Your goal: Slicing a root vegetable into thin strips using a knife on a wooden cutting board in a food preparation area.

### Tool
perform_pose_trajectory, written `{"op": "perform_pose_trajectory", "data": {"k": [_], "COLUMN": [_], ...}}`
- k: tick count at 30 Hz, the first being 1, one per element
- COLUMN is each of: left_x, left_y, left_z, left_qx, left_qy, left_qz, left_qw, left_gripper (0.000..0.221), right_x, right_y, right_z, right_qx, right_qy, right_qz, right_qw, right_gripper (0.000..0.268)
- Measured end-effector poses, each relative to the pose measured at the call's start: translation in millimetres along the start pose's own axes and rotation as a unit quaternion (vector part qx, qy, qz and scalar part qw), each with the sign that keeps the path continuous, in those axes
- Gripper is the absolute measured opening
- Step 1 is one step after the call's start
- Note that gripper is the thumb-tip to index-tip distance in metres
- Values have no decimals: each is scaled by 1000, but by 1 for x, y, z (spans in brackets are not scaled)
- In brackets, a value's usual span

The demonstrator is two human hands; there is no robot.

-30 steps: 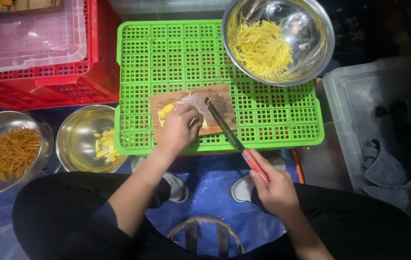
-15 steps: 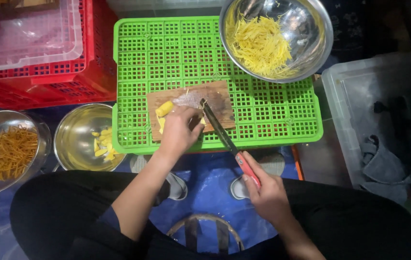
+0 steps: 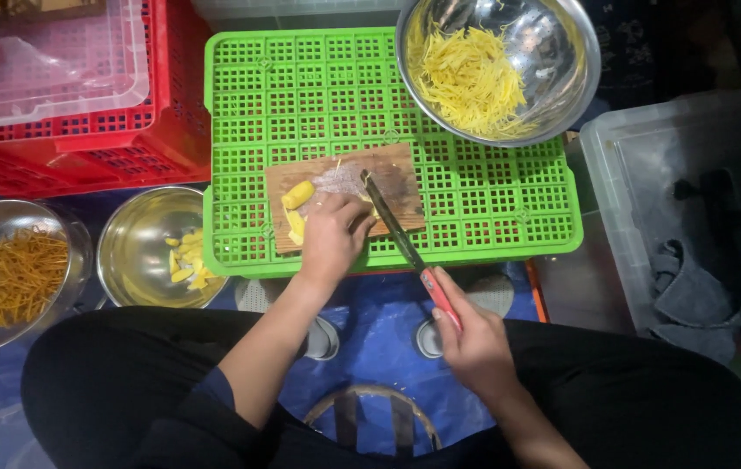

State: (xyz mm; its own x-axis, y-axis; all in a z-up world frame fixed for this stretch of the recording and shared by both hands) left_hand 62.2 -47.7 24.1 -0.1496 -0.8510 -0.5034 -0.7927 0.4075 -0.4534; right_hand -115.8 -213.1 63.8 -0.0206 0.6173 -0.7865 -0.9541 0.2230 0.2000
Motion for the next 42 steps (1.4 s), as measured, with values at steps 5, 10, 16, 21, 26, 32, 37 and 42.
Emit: {"op": "perform_pose_trajectory", "data": {"k": [5,10,16,21,26,32,37,42], "left_x": [-2,-3,-3,-1,0,4,1,2], "left_y": [-1,-1,-3,-6,-7,-6,-10,-5], "left_z": [-5,-10,-16,-14,-11,-1,-6,19], "left_qx": [23,54,61,52,35,33,43,-20], "left_qy": [-13,-24,-38,-39,-54,-103,-118,-53], "left_qz": [1,0,7,25,31,24,41,26], "left_qw": [1000,998,997,998,997,994,991,998], "left_gripper": [7,6,6,3,3,8,7,6], "right_x": [5,13,4,5,10,28,18,8], "right_y": [4,5,6,6,6,-8,-14,-9], "right_z": [11,15,34,36,37,40,36,35], "right_qx": [-11,22,-59,-78,-82,-48,-37,-81], "right_qy": [16,28,-4,15,5,185,92,23], "right_qz": [-18,0,-44,-65,-73,-46,-7,-32], "right_qw": [1000,999,997,995,994,980,995,996], "right_gripper": [59,61,58,57,58,61,62,64]}}
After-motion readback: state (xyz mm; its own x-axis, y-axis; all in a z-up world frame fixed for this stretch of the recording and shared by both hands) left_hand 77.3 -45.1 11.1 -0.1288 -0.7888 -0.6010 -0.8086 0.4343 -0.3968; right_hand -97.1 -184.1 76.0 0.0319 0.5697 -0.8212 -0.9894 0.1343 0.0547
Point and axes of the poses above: each hand's wrist, its own y-axis away from the middle knuckle, its own x-axis out of the palm, z = x × y, the point moved 8 cm from there along -y, towards the middle knuckle, and after that the axes turned 10 degrees about y, right-handed, at the moved point
